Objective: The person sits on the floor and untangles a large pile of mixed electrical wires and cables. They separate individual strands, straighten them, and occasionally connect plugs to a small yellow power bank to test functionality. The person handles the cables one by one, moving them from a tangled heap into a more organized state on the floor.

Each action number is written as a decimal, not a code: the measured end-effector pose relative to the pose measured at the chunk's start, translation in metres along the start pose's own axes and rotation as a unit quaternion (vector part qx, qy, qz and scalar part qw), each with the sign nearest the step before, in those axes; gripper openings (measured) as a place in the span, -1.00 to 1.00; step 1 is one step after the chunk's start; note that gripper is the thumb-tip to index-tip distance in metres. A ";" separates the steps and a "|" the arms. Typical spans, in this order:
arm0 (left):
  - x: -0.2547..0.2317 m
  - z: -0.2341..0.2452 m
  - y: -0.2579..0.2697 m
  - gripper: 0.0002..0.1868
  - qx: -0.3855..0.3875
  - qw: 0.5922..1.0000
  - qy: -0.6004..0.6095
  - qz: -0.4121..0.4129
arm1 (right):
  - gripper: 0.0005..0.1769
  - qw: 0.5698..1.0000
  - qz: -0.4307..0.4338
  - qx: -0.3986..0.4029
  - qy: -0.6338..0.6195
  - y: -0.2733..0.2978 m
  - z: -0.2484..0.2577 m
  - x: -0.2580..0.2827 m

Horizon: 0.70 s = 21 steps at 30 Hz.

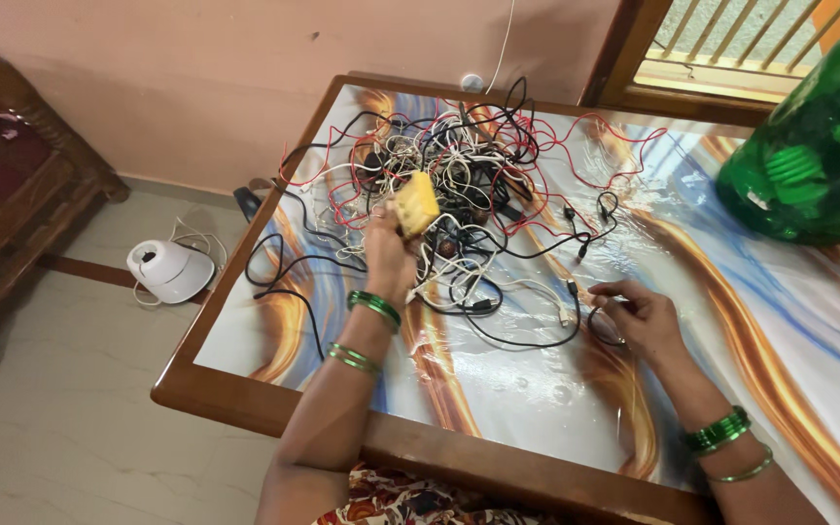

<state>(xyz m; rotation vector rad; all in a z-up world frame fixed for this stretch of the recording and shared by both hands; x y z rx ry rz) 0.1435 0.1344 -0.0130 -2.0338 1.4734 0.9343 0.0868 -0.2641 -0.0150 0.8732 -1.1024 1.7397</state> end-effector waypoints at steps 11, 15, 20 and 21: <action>0.072 -0.100 0.130 -0.76 0.262 0.955 -0.016 0.135 | -0.23 0.869 -0.187 0.243 -0.389 0.052 -0.106 0.057; 0.061 -0.083 0.101 -0.74 0.210 0.965 -0.108 0.109 | -0.58 0.905 -0.205 0.238 -0.288 0.048 -0.095 0.012; 0.037 -0.058 0.058 -0.78 0.137 0.976 -0.159 0.056 | -0.73 0.981 -0.107 0.164 -0.003 0.016 -0.056 -0.006; 0.034 -0.054 0.054 -0.79 0.132 0.978 -0.154 0.050 | -0.75 0.984 -0.067 0.158 0.050 0.013 -0.051 0.000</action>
Point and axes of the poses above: each hand's wrist, its own y-axis away from the middle knuckle, its own z-axis out of the back of the hand, x = y × z, the point moved 6 cm from there along -y, towards the middle knuckle, and after that the axes turned 7 degrees about -y, right-handed, at the moved point
